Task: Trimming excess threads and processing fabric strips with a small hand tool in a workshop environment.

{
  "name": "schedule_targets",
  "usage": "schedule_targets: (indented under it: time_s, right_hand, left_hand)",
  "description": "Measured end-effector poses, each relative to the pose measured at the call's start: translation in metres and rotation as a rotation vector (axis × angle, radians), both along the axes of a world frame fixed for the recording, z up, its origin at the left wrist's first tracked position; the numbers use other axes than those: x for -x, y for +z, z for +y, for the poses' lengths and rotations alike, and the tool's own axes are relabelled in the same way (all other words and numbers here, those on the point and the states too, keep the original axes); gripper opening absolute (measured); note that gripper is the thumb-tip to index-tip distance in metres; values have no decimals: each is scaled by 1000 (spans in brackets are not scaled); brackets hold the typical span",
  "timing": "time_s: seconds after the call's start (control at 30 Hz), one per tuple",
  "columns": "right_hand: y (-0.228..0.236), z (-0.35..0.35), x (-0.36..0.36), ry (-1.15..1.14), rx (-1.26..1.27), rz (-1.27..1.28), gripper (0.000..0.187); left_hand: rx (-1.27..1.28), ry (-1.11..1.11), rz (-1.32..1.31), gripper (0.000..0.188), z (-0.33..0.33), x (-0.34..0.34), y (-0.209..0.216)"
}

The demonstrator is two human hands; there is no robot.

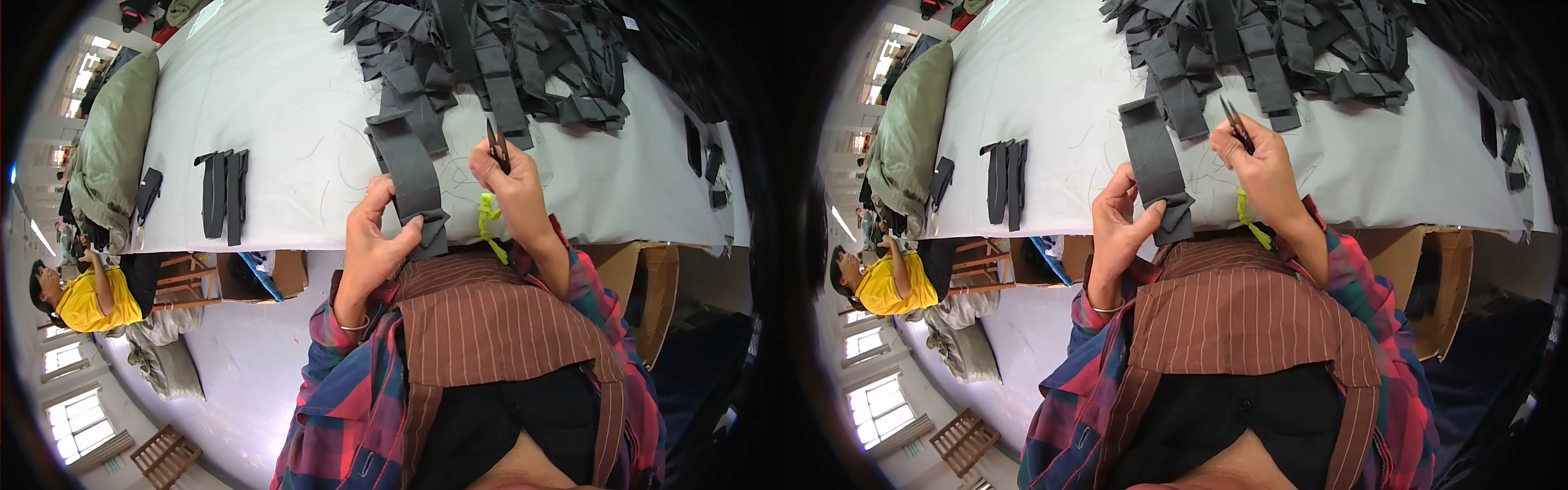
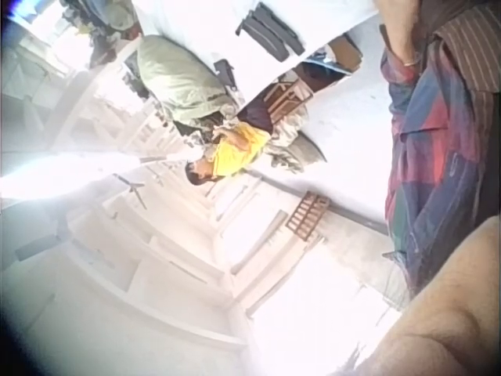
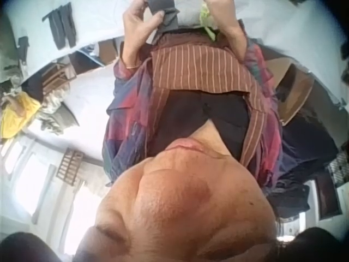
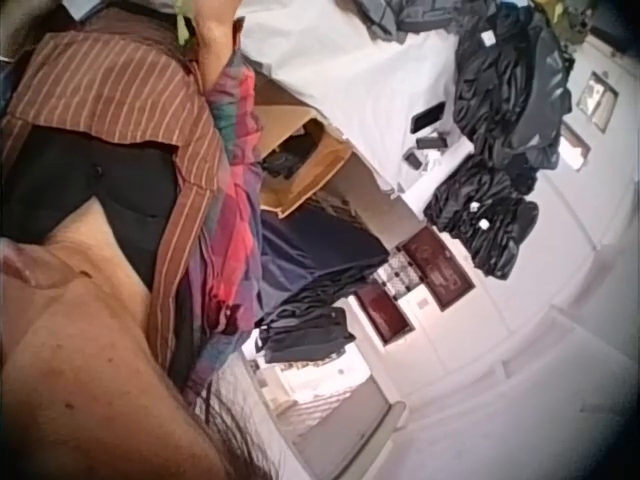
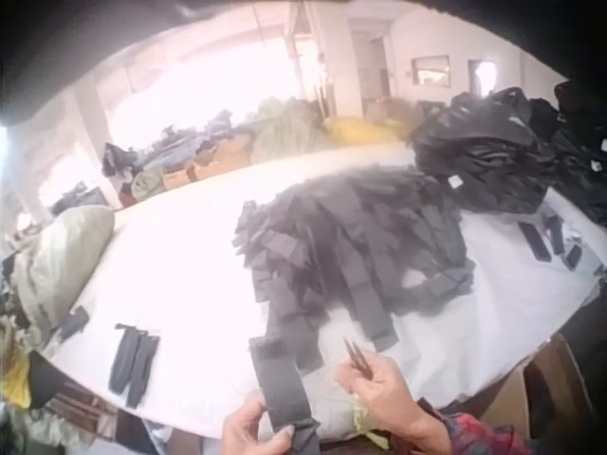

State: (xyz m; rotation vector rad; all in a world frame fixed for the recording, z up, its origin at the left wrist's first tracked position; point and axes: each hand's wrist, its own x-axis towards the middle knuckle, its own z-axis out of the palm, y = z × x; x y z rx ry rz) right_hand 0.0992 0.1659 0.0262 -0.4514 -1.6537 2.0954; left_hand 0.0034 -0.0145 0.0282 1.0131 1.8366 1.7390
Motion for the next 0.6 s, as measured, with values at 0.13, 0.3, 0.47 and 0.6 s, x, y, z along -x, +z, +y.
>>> schedule_targets:
  time_s: [0.13,0.3,0.47,0.6]
  right_hand:
    - [4,-12,6,79,-89,-34,15]
    - [7,-19,8,84,94,-15,28]
    - [-7,-3,-1,158,260,-73,32]
    - [-24,-3,1,148,329,-59,33]
  left_hand:
    - [96,-14,354,35,7,-7,7]
    - [218,-81,628,35,5,-14,11]
    - [109,55,53,15,-39,4,12]
    - [369,42,-91,20,-60,7,-2]
